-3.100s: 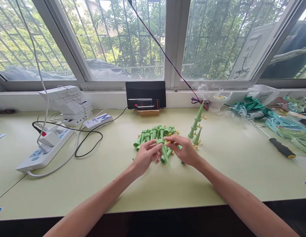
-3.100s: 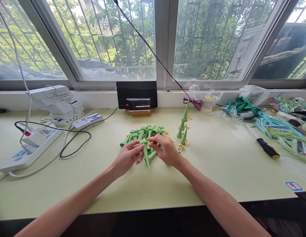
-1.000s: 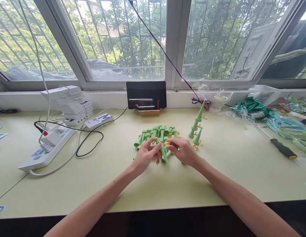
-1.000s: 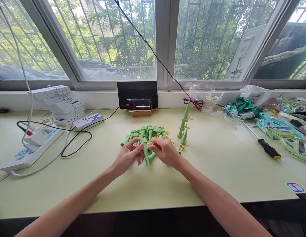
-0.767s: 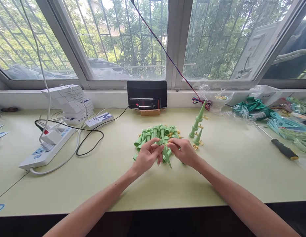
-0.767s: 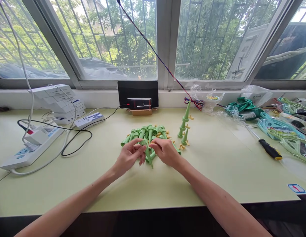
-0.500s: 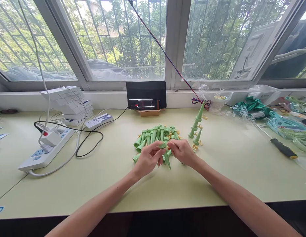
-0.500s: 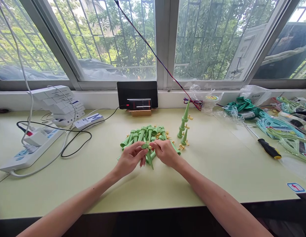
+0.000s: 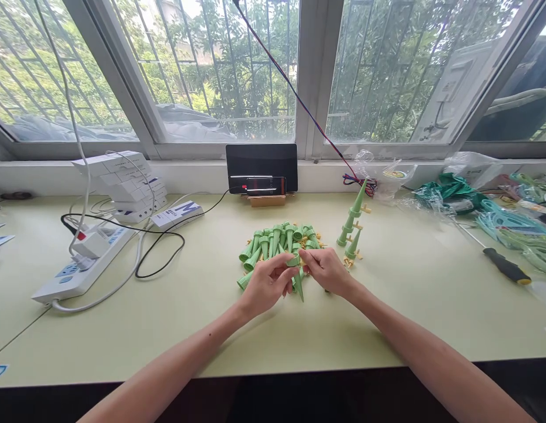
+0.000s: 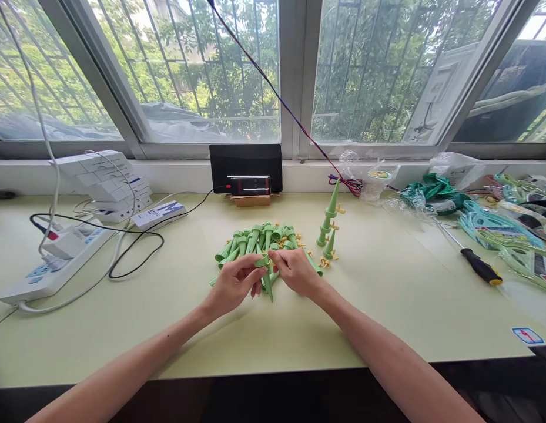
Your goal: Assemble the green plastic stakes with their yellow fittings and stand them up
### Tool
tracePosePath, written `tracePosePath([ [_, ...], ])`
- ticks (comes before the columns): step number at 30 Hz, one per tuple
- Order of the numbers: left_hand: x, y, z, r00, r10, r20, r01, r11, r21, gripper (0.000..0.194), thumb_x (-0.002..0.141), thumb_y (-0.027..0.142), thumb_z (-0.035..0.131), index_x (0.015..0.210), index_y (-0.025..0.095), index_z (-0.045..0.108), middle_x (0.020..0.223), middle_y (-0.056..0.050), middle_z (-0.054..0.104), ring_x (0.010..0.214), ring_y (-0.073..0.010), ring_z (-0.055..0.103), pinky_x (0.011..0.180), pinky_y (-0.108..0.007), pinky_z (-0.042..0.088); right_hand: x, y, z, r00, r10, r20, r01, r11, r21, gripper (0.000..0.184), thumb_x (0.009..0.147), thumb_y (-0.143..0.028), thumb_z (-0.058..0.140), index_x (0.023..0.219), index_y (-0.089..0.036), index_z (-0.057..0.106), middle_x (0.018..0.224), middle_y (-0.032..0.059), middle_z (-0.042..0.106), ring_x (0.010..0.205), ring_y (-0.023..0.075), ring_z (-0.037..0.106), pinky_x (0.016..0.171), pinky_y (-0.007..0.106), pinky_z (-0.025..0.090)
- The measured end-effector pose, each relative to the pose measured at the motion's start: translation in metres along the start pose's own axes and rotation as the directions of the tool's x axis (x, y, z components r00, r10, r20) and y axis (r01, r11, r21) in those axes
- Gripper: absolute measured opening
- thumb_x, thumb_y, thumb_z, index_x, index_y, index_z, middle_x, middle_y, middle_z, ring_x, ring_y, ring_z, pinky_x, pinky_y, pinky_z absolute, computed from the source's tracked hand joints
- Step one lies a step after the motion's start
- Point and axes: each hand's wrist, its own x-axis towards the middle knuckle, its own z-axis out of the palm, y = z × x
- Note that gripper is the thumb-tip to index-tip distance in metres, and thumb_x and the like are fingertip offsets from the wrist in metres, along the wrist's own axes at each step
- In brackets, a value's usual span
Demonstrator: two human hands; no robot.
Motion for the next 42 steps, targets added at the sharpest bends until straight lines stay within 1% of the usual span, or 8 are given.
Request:
tracePosePath([
  [3,0.002,0.009,-0.001,0.998,-0.039,0.044,0.045,0.99,-0.131,0.018,0.091,0.036,0.06,0.096,0.019,0.059,0.059,0.003,0.057,0.046,-0.012,0.057,0.044,-0.024,0.046,0.0,-0.005,-0.003,0.999,-0.037,-0.017,0.037,0.999,0.003,0.048,0.101,-0.044,0.038,0.06,-0.019,0.046,0.052,-0.0013,0.051,0.048,0.0106,0.046,0.052,0.024,0.037],
  [6,0.005,0.016,-0.004,0.993,-0.097,0.073,0.111,0.97,-0.218,0.02,0.09,0.037,0.062,0.094,0.018,0.057,0.056,0.004,0.056,0.044,-0.0104,0.055,0.043,-0.023,0.045,0.0,-0.006,-0.005,0.997,-0.067,-0.03,0.067,0.997,0.024,0.03,0.098,-0.04,0.045,0.086,-0.018,0.061,0.066,0.001,0.063,0.05,0.011,0.051,0.053,0.024,0.043],
  [9,0.008,0.014,-0.007,0.983,-0.174,0.055,0.182,0.918,-0.353,0.024,0.088,0.04,0.064,0.098,0.021,0.053,0.053,0.007,0.054,0.043,-0.0109,0.053,0.041,-0.022,0.044,0.001,-0.004,-0.006,0.995,-0.096,-0.029,0.097,0.995,0.038,0.025,0.095,-0.037,0.052,0.106,-0.017,0.064,0.081,0.0053,0.069,0.057,0.013,0.057,0.056,0.025,0.048],
  [13,0.009,0.01,-0.01,0.961,-0.265,0.074,0.266,0.825,-0.499,0.032,0.083,0.039,0.07,0.1,0.022,0.05,0.052,0.006,0.057,0.041,-0.0103,0.052,0.038,-0.019,0.042,0.001,-0.001,-0.007,0.99,-0.138,-0.03,0.139,0.99,0.035,0.027,0.095,-0.034,0.053,0.111,-0.016,0.065,0.09,0.0085,0.071,0.067,0.0157,0.062,0.061,0.027,0.052],
  [22,0.01,0.015,-0.009,0.939,-0.316,0.136,0.329,0.71,-0.622,0.034,0.079,0.036,0.075,0.097,0.022,0.05,0.048,0.008,0.053,0.037,-0.0079,0.047,0.036,-0.016,0.035,-0.001,-0.003,-0.011,0.982,-0.189,-0.023,0.189,0.982,0.001,0.028,0.099,-0.035,0.045,0.103,-0.017,0.067,0.077,0.0049,0.068,0.056,0.0128,0.055,0.059,0.026,0.047],
  [29,0.007,0.01,-0.009,0.935,-0.322,0.147,0.342,0.714,-0.611,0.034,0.08,0.036,0.075,0.1,0.022,0.051,0.047,0.008,0.053,0.038,-0.0085,0.049,0.036,-0.017,0.037,-0.001,-0.004,-0.011,0.991,-0.133,0.018,0.133,0.991,-0.009,0.035,0.099,-0.039,0.045,0.079,-0.017,0.064,0.06,-0.0001,0.059,0.052,0.0114,0.05,0.057,0.024,0.041],
  [35,0.006,0.008,-0.01,0.955,-0.278,0.107,0.289,0.783,-0.55,0.034,0.082,0.038,0.072,0.104,0.022,0.052,0.052,0.008,0.054,0.041,-0.009,0.05,0.039,-0.019,0.04,-0.003,-0.007,-0.009,0.997,-0.044,0.057,0.042,0.999,0.033,0.048,0.099,-0.045,0.043,0.059,-0.018,0.05,0.05,-0.0015,0.053,0.044,0.0095,0.043,0.05,0.023,0.036],
  [42,0.004,0.011,-0.008,0.989,-0.133,0.07,0.15,0.916,-0.372,0.027,0.086,0.038,0.067,0.102,0.02,0.055,0.055,0.007,0.053,0.042,-0.0098,0.052,0.042,-0.023,0.043,-0.002,-0.006,-0.008,0.988,0.076,0.134,-0.102,0.975,0.196,0.048,0.097,-0.052,0.042,0.066,-0.018,0.056,0.044,-0.003,0.051,0.039,0.0089,0.04,0.044,0.022,0.036],
])
